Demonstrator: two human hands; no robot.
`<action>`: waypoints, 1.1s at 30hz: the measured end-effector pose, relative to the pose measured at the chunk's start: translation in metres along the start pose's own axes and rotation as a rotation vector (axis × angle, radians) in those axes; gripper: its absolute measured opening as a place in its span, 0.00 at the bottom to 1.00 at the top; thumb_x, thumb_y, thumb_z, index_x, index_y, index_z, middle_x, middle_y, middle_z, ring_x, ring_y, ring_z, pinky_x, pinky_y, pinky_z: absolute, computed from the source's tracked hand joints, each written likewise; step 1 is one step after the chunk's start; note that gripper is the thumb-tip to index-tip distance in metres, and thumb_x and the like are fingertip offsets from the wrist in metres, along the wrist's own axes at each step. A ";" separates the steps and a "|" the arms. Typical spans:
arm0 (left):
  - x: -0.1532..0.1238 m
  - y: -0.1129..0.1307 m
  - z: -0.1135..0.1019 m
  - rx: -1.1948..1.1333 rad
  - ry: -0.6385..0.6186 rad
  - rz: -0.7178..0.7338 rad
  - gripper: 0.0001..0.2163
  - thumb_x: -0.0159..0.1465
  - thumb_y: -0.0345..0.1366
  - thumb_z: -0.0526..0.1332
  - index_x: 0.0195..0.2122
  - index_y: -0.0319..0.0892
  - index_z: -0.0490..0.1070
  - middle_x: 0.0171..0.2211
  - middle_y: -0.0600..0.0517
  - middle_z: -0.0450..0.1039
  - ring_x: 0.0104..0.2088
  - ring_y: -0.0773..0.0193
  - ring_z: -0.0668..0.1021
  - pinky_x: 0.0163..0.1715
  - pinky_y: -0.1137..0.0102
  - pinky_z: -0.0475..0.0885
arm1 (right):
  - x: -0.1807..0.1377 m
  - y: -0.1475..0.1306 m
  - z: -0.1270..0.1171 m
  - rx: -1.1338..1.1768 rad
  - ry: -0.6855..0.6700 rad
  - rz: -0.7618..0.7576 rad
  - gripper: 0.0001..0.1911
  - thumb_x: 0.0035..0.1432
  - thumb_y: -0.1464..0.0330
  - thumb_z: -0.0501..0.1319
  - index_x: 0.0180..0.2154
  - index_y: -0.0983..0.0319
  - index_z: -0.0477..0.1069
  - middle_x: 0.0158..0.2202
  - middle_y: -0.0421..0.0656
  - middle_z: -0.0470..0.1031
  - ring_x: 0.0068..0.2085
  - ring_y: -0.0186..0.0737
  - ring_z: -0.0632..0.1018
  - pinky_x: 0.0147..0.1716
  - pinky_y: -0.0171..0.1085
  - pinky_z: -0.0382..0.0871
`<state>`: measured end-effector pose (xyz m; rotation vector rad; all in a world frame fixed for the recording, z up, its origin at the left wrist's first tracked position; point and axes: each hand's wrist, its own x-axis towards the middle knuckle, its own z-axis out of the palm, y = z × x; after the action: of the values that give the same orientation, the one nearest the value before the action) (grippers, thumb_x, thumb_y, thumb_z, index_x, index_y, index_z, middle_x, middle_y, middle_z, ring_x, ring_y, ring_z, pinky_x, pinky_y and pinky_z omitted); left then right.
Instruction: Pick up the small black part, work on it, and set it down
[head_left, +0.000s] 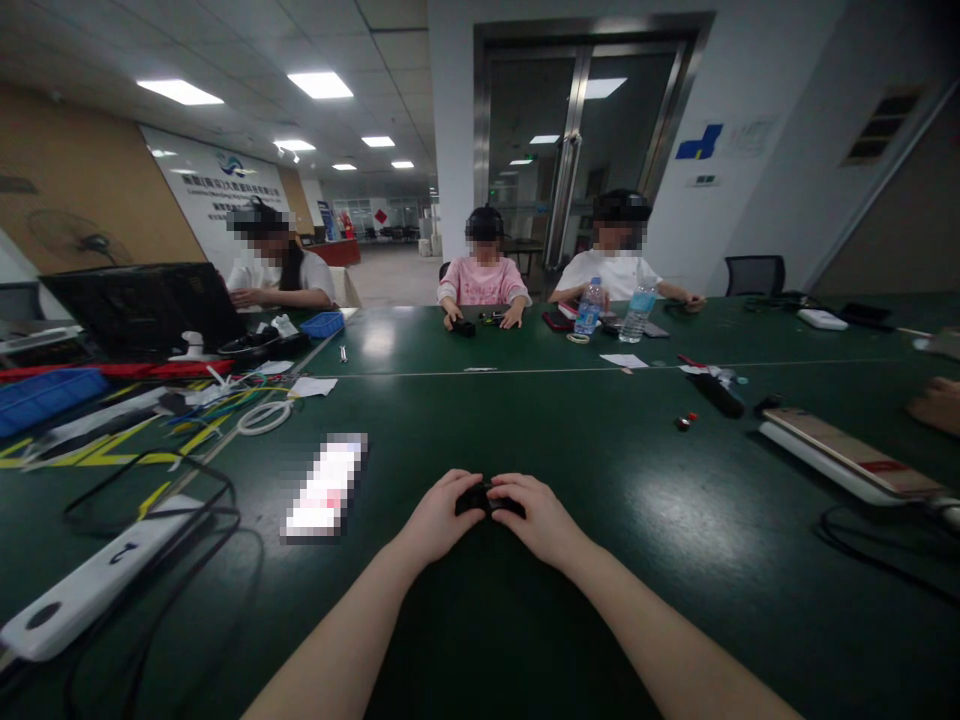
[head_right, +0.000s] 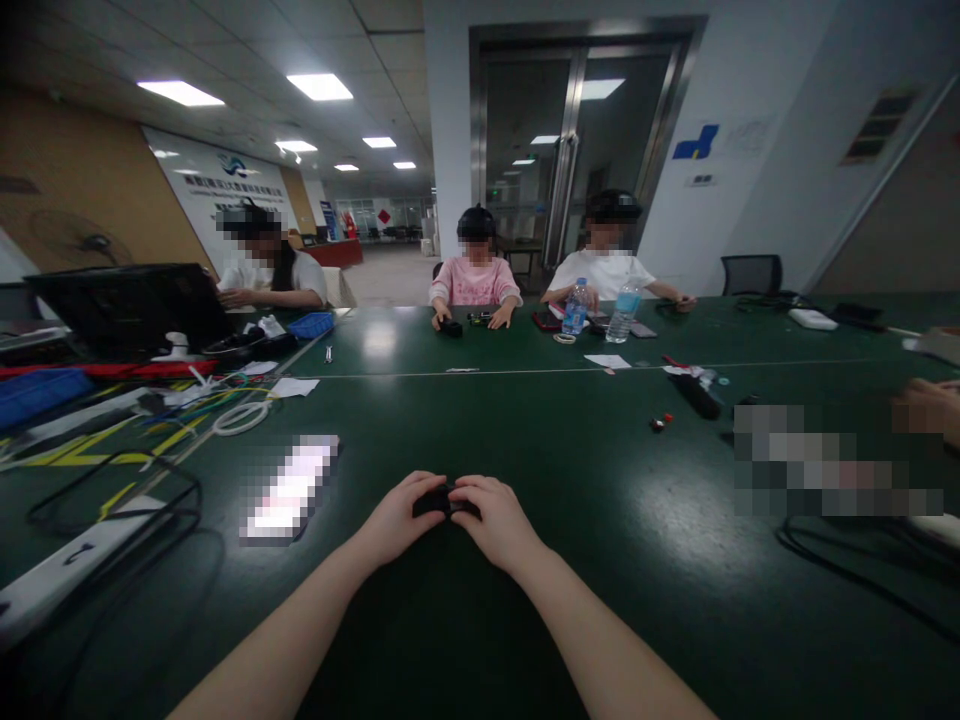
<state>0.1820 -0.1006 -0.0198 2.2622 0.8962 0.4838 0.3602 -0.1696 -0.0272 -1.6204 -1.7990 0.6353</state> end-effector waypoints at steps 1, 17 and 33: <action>0.000 0.000 0.000 -0.001 -0.002 0.000 0.21 0.56 0.36 0.57 0.52 0.47 0.63 0.50 0.51 0.64 0.49 0.61 0.68 0.51 0.65 0.63 | 0.000 0.001 0.000 0.009 -0.006 0.010 0.14 0.52 0.66 0.58 0.43 0.53 0.71 0.50 0.39 0.68 0.53 0.42 0.66 0.55 0.47 0.54; 0.001 -0.010 0.005 0.046 0.040 -0.023 0.21 0.58 0.38 0.57 0.54 0.49 0.60 0.54 0.51 0.61 0.54 0.60 0.64 0.54 0.63 0.59 | -0.004 0.007 -0.008 0.141 -0.021 0.042 0.15 0.52 0.68 0.57 0.44 0.54 0.70 0.52 0.39 0.67 0.54 0.41 0.66 0.54 0.47 0.58; 0.003 -0.014 0.008 0.160 0.027 -0.003 0.21 0.58 0.39 0.57 0.54 0.49 0.60 0.53 0.52 0.63 0.54 0.60 0.64 0.53 0.63 0.58 | -0.003 0.005 -0.005 0.147 0.026 0.003 0.17 0.49 0.65 0.61 0.44 0.55 0.69 0.49 0.41 0.67 0.51 0.41 0.68 0.52 0.43 0.60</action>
<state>0.1815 -0.0944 -0.0352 2.4027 0.9826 0.4562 0.3677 -0.1726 -0.0276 -1.5265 -1.6909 0.7263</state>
